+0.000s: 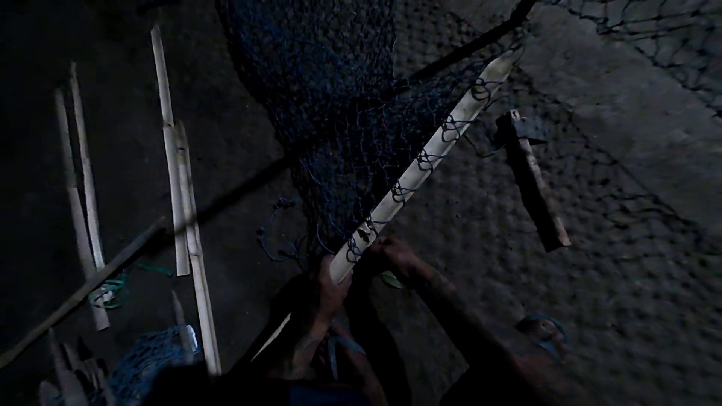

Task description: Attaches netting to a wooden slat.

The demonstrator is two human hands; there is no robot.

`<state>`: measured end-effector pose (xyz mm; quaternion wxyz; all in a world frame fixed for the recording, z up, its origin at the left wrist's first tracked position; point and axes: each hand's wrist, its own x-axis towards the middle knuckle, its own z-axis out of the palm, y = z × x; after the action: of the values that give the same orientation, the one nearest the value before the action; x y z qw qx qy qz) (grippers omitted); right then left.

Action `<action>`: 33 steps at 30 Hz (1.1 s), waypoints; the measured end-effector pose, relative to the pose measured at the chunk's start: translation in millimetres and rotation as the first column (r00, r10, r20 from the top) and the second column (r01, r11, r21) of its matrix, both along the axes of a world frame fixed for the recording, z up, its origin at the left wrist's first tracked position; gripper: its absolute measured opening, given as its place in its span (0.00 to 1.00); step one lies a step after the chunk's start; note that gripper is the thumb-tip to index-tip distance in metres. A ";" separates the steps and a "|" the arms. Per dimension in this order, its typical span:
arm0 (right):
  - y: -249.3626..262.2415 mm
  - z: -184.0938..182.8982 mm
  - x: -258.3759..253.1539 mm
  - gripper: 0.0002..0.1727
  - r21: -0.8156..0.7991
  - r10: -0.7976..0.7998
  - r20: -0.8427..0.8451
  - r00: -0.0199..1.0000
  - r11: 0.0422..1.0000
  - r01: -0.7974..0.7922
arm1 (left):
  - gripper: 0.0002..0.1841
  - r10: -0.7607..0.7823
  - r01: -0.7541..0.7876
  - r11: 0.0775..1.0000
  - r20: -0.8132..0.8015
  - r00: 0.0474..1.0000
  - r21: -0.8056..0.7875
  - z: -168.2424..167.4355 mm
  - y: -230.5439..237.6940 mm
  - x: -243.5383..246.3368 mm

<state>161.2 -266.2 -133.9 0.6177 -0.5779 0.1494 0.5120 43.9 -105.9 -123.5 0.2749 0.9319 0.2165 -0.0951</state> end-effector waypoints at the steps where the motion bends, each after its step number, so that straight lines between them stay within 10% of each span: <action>1: 0.1 0.9 -1.0 0.07 -0.016 0.016 0.017 1.000 1.000 -0.016 | 0.30 -0.005 0.005 1.000 0.000 1.000 0.008 -0.3 -0.4 -1.8; 9: -10.6 -18.5 1.8 0.07 0.106 -0.083 0.081 0.993 0.992 0.074 | 0.36 -0.013 -0.011 0.994 -0.213 0.977 -0.109 13.7 8.2 12.0; 21: -6.0 -32.7 -8.9 0.05 0.191 -0.539 0.379 0.752 0.841 0.506 | 0.32 -0.131 0.119 0.985 0.092 0.987 0.129 -6.4 2.2 6.3; 29: -7.0 -32.7 -16.8 0.09 -0.096 -0.228 0.731 0.644 0.899 0.427 | 0.32 -0.117 0.112 0.991 0.056 0.992 0.079 -9.2 -3.2 4.4; 33: -5.4 -40.3 -24.2 0.13 -0.241 0.066 0.912 0.405 0.886 0.397 | 0.31 -0.113 0.111 0.990 0.014 0.994 0.086 -3.7 -8.0 6.9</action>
<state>137.0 -271.6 -174.2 0.5077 -0.8605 -0.0403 0.0099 50.7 -113.9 -127.3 0.2315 0.9543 0.1651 -0.0922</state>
